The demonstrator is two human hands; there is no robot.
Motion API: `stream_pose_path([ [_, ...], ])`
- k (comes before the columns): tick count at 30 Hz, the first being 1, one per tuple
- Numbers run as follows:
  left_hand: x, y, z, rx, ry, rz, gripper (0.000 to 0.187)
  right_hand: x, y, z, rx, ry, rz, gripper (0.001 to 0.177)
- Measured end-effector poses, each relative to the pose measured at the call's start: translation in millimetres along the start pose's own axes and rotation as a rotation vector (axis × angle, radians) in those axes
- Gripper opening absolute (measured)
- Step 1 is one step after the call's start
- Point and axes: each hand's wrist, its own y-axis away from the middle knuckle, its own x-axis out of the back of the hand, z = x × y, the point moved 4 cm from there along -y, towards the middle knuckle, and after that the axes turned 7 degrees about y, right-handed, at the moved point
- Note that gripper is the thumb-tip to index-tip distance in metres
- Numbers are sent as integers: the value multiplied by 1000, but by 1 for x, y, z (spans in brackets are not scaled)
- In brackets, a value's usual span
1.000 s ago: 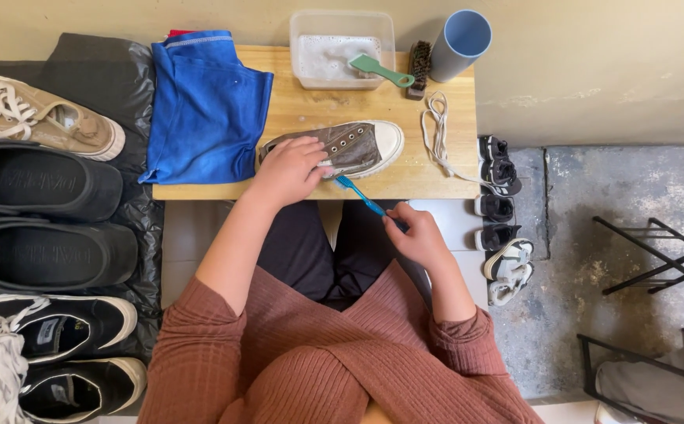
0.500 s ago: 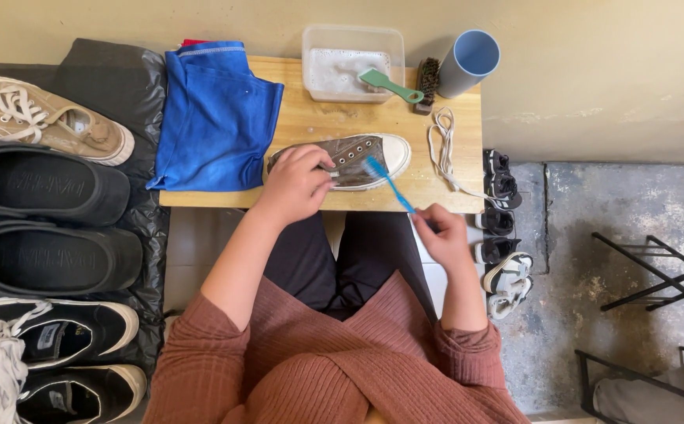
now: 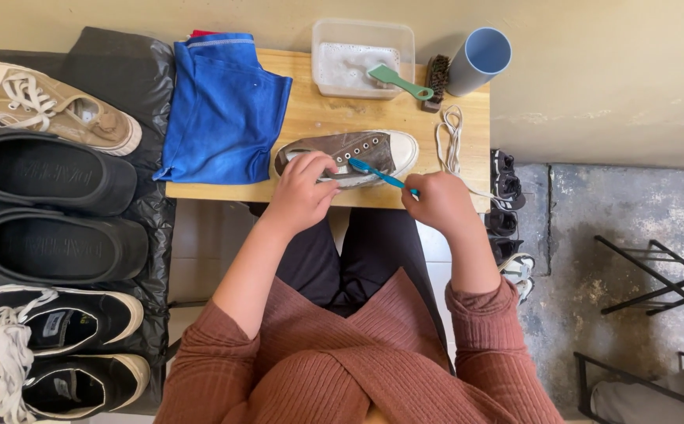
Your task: The person cleans a shoe using a brush and soapy water, scrubbing the inside and outside of the footwear.
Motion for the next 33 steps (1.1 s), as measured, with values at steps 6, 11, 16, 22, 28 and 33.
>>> stream_pose_path([
  [6,7,-23,-10,142,-41,40,14,-1,31,36,-246,-543,111,18],
  [11,-7,-32,-22,239,-343,-17,32,-34,60,67,-337,-737,251,10],
  [16,23,-41,-10,249,-333,66,52,-49,68,55,-380,-724,221,11],
  [22,63,8,-26,325,-91,202,76,-82,65,3,-374,-612,557,10],
  [28,37,47,-55,413,-4,52,91,-88,55,-73,-57,-328,544,17],
  [33,24,57,-66,391,51,123,77,-80,62,-81,-116,-432,573,9],
])
